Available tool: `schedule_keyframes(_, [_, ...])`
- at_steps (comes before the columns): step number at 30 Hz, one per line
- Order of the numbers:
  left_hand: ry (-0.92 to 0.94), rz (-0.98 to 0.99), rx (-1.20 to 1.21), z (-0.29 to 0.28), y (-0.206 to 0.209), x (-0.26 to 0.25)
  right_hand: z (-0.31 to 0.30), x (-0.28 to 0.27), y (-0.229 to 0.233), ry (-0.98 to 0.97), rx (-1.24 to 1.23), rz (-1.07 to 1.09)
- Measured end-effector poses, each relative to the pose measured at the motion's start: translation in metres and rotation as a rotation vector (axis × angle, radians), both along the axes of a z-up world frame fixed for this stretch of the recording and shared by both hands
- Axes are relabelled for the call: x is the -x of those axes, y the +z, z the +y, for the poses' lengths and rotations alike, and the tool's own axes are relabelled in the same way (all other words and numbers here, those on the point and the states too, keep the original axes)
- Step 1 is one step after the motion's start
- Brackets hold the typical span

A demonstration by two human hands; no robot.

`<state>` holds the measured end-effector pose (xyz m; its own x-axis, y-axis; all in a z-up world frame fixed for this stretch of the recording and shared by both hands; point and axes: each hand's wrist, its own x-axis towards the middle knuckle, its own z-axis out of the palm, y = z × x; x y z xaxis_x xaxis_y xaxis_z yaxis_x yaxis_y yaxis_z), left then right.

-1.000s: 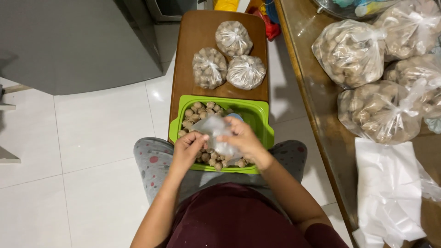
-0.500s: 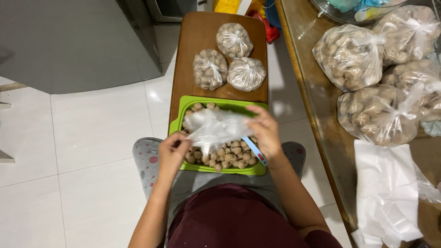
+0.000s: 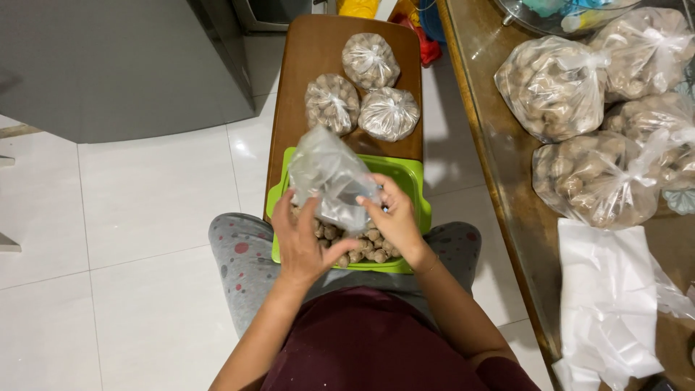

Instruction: Packaging meatballs by scooping them from a tray into a plastic bag using a spoon.

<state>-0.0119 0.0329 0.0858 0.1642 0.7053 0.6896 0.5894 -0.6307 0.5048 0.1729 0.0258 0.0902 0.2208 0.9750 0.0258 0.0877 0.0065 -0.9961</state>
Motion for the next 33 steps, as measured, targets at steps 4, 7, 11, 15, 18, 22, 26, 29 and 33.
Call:
schedule_keyframes(4, [0.031, -0.066, -0.080, 0.005, -0.010, 0.016, -0.006, -0.004, 0.018, 0.016, 0.002, -0.088])
schedule_keyframes(7, [0.132, 0.219, -0.147, 0.013, 0.012, 0.018, -0.012, -0.004, 0.028, 0.064, 0.033, -0.204])
schedule_keyframes(11, [0.041, 0.263, 0.029, 0.009, -0.002, 0.017, -0.011, -0.002, 0.028, 0.094, 0.043, -0.200])
schedule_keyframes(15, [0.016, 0.173, 0.094, 0.013, -0.053, 0.029, -0.010, -0.006, 0.021, 0.063, 0.030, -0.369])
schedule_keyframes(18, [-0.125, -0.198, 0.637, 0.005, 0.018, 0.023, -0.009, -0.026, 0.007, 0.017, -0.230, -0.760])
schedule_keyframes(22, [-0.367, -0.681, 0.990, 0.005, 0.037, 0.019, -0.027, -0.012, 0.027, 0.048, -0.334, -0.831])
schedule_keyframes(26, [-0.527, -1.175, 1.320, 0.001, 0.020, 0.027, -0.028, -0.002, 0.035, 0.104, -0.179, -1.049])
schedule_keyframes(29, [-0.763, -1.175, 1.405, 0.006, 0.007, 0.044, -0.021, -0.006, 0.074, 0.276, 0.288, -0.995])
schedule_keyframes(33, [-0.681, -0.359, 1.432, 0.019, 0.074, 0.047, -0.016, -0.041, 0.062, 0.507, 0.660, -0.905])
